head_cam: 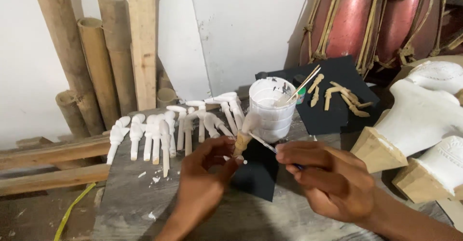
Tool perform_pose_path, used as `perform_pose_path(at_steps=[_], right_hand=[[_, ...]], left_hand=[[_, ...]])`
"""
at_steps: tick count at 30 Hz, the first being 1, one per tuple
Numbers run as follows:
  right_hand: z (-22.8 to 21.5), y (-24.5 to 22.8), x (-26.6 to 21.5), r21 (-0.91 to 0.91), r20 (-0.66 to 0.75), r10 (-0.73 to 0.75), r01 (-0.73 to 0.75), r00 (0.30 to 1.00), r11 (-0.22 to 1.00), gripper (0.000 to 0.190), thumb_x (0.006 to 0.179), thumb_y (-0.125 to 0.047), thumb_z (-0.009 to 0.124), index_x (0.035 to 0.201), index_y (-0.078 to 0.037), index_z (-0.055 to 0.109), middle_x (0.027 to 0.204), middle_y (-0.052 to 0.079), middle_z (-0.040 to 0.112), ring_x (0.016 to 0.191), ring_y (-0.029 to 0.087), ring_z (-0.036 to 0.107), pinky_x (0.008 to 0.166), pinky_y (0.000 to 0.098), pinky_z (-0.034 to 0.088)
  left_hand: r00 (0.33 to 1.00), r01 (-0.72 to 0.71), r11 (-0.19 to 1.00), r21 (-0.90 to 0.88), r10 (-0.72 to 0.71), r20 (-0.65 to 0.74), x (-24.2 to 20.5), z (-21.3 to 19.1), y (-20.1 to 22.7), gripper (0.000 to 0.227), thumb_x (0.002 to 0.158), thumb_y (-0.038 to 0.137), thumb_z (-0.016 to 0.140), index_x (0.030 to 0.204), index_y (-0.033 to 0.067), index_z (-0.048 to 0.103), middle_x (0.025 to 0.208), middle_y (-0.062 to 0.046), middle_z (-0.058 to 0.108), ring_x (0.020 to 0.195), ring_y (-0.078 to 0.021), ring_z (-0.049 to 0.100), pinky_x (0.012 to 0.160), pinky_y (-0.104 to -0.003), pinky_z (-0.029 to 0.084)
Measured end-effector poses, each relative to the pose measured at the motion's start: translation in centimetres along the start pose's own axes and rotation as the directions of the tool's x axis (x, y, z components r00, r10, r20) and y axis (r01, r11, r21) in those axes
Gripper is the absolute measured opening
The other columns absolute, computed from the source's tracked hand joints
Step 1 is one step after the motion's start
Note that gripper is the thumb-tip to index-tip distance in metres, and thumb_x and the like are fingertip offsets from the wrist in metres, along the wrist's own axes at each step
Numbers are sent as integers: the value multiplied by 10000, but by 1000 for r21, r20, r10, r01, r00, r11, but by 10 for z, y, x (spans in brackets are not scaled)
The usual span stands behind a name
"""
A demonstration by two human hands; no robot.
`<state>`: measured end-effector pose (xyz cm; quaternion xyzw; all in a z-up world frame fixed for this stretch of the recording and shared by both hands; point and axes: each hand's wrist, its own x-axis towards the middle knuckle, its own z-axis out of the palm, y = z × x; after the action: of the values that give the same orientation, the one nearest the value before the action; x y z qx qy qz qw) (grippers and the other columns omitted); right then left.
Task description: Painting small figurine components using a brush and white paint
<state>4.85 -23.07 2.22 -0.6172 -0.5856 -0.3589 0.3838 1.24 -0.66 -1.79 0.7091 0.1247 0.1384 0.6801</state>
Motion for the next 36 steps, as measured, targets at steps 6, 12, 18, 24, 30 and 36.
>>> perform_pose_path(at_steps=[6,12,18,24,30,36], right_hand=[[-11,2,-11,-155,-14,252,-251,968,956,248,940,75,547,708,-12,557,1105,200,717,1070,352,771,918,377,642],[-5,6,-28,-133,70,77,-67,995,989,331,872,78,613,574,-45,535,1178,126,670,1088,298,785,790,257,743],[-4,-2,-6,-104,15,109,-106,994,989,165,928,80,584,818,-29,525,1122,185,707,1067,392,788,919,403,666],[-10,-15,9,-243,109,-39,65,993,968,155,917,79,607,796,-14,582,1138,210,693,1062,406,772,877,369,699],[-4,-19,12,-154,50,-33,41,998,987,161,911,47,586,818,-56,504,1000,172,720,948,388,808,767,363,721],[-7,-10,3,-164,24,17,-13,1000,986,78,905,18,642,852,-34,617,1073,194,721,996,305,806,842,311,715]], left_hand=[[968,-251,967,43,250,25,6,-5,-13,301,757,-7,848,1029,85,757,931,-19,782,709,-93,669,644,-214,563],[990,-139,981,133,137,31,-3,-6,14,318,730,14,879,1021,77,767,892,-44,795,737,-123,701,649,-225,590],[915,-400,891,215,403,32,0,-7,4,256,755,83,837,979,135,724,927,13,778,679,-89,640,623,-246,555],[800,-593,747,300,589,115,-9,-12,22,168,833,16,730,982,85,695,944,-53,704,731,-167,624,640,-293,516],[735,-664,684,304,672,93,-4,-12,15,203,805,-11,709,990,71,691,939,-57,689,734,-171,629,675,-288,511],[786,-597,726,340,614,69,-9,-9,18,123,835,38,704,949,78,726,915,-42,699,700,-156,615,631,-298,495]])
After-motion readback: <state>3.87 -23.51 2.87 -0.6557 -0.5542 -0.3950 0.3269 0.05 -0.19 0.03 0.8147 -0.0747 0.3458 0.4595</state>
